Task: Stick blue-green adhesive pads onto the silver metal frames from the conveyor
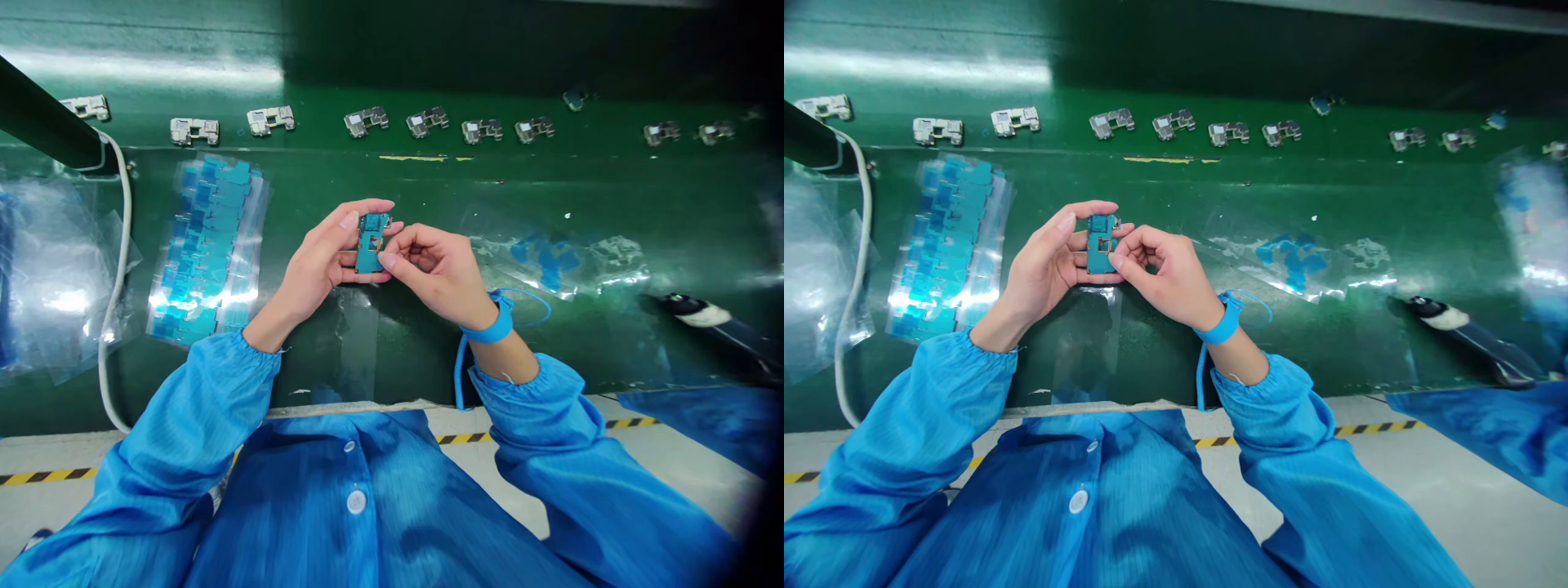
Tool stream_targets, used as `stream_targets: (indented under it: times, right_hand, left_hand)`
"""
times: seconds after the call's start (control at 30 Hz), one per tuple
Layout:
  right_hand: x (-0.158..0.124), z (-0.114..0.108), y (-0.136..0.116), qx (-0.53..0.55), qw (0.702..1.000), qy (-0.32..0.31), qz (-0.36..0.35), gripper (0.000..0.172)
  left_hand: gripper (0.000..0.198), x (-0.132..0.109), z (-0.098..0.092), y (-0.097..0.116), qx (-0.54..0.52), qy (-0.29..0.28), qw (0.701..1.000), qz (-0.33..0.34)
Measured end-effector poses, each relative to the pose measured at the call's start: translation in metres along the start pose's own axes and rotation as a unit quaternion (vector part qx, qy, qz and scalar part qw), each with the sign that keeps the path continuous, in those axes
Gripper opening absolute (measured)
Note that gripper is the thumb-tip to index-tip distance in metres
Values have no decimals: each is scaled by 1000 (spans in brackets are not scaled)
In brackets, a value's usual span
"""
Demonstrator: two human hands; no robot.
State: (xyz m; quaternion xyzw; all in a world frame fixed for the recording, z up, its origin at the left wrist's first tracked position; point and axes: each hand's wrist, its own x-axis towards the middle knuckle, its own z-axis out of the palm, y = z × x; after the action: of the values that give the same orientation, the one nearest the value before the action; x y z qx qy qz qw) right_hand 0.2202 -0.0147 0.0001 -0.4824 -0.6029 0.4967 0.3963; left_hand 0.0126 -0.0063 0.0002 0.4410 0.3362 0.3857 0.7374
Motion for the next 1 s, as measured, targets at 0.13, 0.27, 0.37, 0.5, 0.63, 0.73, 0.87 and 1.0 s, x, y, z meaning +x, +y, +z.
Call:
stream_targets:
  times: [0.13, 0.27, 0.37, 0.5, 0.63, 0.73, 0.87, 1.0]
  right_hand:
    - [0, -1, 2, -2, 1000, -6, -2, 49]
    - [0, -2, 3, -7, 1000, -9, -8, 45]
    - [0, -2, 3, -16, 1000, -6, -11, 42]
    - [-1, -2, 4, -32, 999, 0, -17, 40]
    - [-2, -3, 5, -36, 999, 9, -33, 37]
    - [-2, -3, 4, -19, 998, 13, -57, 37]
    - [-1, -6, 1, -19, 995, 44, -93, 40]
    - [0, -7, 1, -27, 992, 69, -99, 41]
  left_hand:
    - [58, -1, -2, -3, 7, -8, 1000, 5]
    - [58, -1, -3, -5, 2, -18, 1000, 11]
    - [54, 0, -3, -6, -5, -19, 1000, 15]
    - [54, -1, -2, -5, 1, -17, 1000, 10]
    - [62, -1, 0, -6, 1, -5, 1000, 23]
    - [60, 0, -2, -9, -4, -7, 999, 39]
    - [57, 4, -8, -10, -22, -34, 998, 57]
    - [62, 3, -8, -8, -28, -32, 997, 66]
